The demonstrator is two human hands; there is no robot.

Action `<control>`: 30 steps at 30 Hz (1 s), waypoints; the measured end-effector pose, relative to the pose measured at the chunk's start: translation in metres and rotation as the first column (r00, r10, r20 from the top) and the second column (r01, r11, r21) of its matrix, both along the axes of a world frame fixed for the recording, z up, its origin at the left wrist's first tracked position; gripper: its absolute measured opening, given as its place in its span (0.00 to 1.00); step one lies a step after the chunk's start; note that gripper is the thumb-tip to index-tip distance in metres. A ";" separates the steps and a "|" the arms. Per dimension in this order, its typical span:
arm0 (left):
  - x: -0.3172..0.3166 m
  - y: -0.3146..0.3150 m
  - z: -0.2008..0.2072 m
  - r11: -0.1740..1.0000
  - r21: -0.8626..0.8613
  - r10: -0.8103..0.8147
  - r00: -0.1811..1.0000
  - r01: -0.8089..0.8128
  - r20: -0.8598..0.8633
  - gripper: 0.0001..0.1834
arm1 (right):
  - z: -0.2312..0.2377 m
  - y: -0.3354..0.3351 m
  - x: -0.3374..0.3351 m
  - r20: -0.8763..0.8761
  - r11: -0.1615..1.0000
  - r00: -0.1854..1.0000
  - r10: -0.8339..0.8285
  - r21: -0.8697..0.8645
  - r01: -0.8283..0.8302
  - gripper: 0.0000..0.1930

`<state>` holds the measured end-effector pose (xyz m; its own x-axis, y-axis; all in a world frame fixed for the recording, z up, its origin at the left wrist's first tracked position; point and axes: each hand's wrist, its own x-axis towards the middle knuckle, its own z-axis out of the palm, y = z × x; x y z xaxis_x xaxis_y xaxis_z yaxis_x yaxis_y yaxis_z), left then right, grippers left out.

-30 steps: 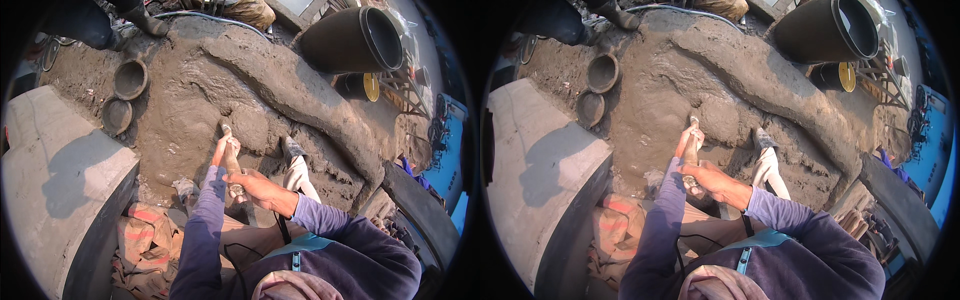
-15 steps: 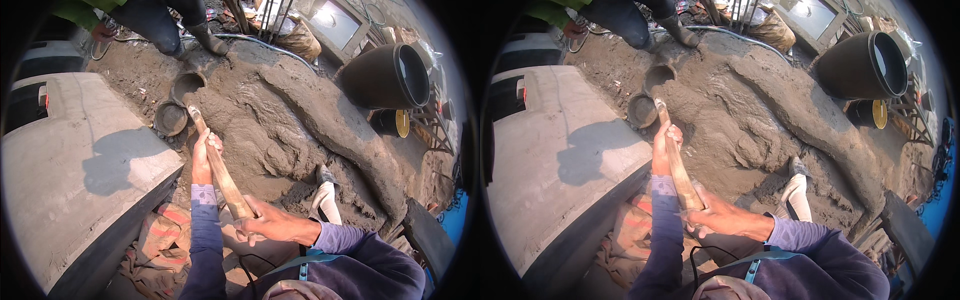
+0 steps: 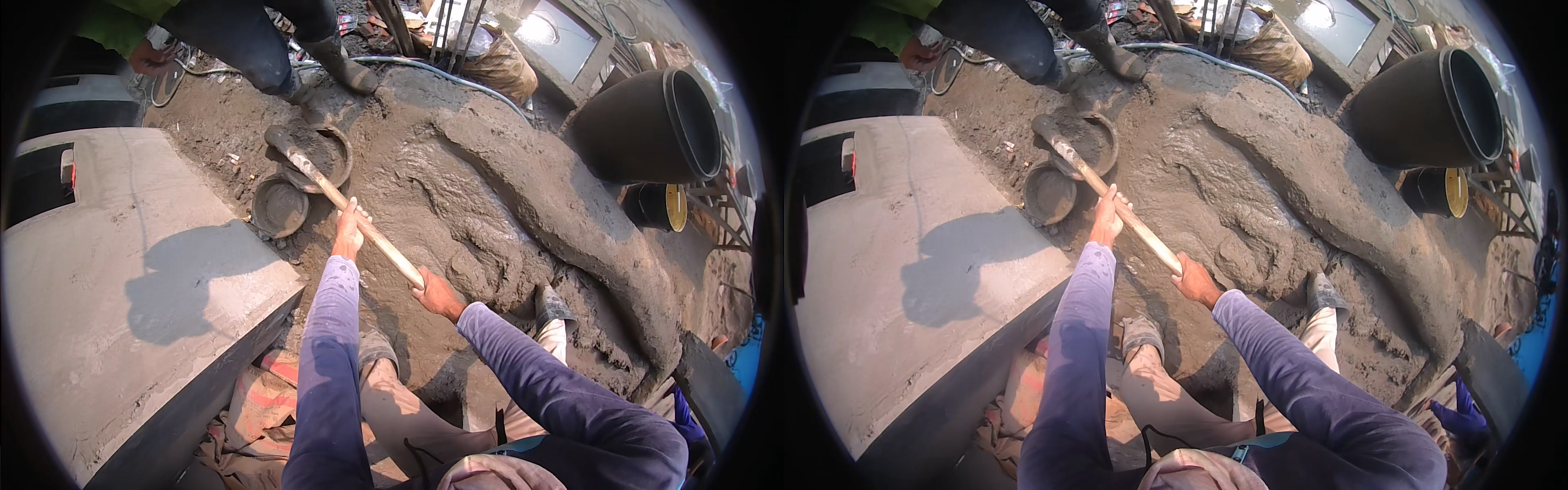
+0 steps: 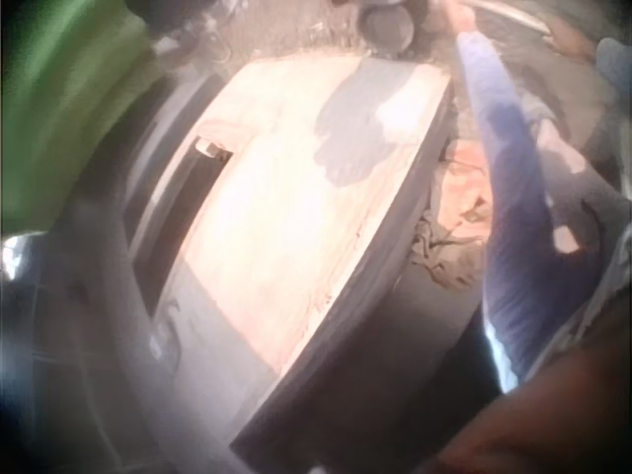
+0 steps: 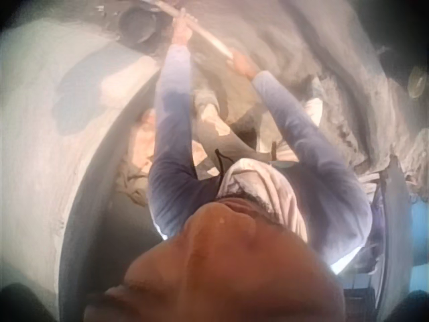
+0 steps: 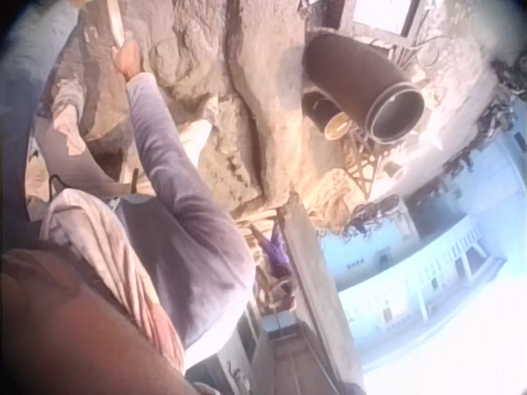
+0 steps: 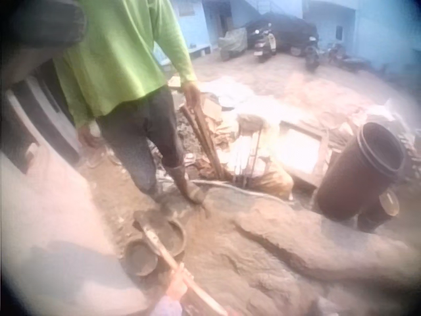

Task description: The person uses a hoe to spread and level wet concrete on a construction site floor. They repeatedly pull and push the concrete to create a flat surface while another worker assists nearby.

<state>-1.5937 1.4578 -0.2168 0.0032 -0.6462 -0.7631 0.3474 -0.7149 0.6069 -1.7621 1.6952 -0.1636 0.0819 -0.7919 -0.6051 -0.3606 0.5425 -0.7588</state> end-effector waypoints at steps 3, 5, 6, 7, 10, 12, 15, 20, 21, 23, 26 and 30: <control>-0.033 0.015 0.015 0.999 -0.038 0.035 0.999 -0.035 0.008 0.18 | -0.022 0.021 -0.024 0.001 0.998 1.000 -0.020 -0.067 0.020 0.20; -0.060 0.042 0.028 0.999 -0.022 0.033 0.999 -0.033 0.021 0.20 | -0.026 0.044 -0.042 -0.046 0.995 0.998 -0.047 -0.096 0.042 0.20; -0.076 0.055 0.035 0.999 -0.030 0.012 1.000 -0.012 0.004 0.21 | -0.030 0.060 -0.054 -0.003 0.991 0.996 -0.088 -0.098 0.088 0.18; -0.086 0.065 0.039 0.999 -0.046 -0.002 1.000 0.002 -0.002 0.21 | -0.032 0.071 -0.065 -0.004 0.995 0.997 -0.081 -0.056 0.081 0.18; -0.141 0.096 0.022 0.998 -0.028 0.053 0.999 -0.053 -0.007 0.19 | -0.037 0.097 -0.106 0.025 0.996 0.998 -0.061 0.070 0.059 0.19; -0.180 0.102 -0.006 0.998 -0.004 0.062 0.998 -0.062 0.014 0.18 | -0.057 0.111 -0.137 0.021 0.997 0.998 -0.061 0.050 0.060 0.20; -0.223 0.114 -0.044 0.997 0.062 0.038 0.997 -0.042 0.065 0.18 | -0.075 0.127 -0.168 0.011 0.992 0.995 -0.095 0.087 0.094 0.20; -0.265 0.187 -0.085 0.965 0.261 -0.043 0.983 -0.005 0.178 0.19 | -0.065 0.197 -0.196 -0.135 0.953 0.989 -0.055 0.289 0.093 0.21; -0.265 0.194 -0.091 0.958 0.287 -0.052 0.977 -0.010 0.208 0.19 | -0.059 0.202 -0.200 -0.194 0.954 0.981 -0.034 0.285 0.089 0.21; -0.258 0.221 -0.099 0.929 0.369 -0.084 0.981 0.013 0.176 0.21 | -0.040 0.227 -0.197 -0.209 0.938 0.978 0.018 0.342 0.056 0.22; -0.237 0.257 -0.099 0.899 0.425 -0.183 0.974 0.110 0.136 0.22 | 0.004 0.246 -0.176 -0.224 0.912 0.974 0.017 0.403 0.076 0.22; -0.200 0.294 -0.085 0.849 0.479 -0.191 0.975 0.222 -0.112 0.21 | 0.114 0.224 -0.158 -0.175 0.886 0.984 -0.023 0.453 0.102 0.22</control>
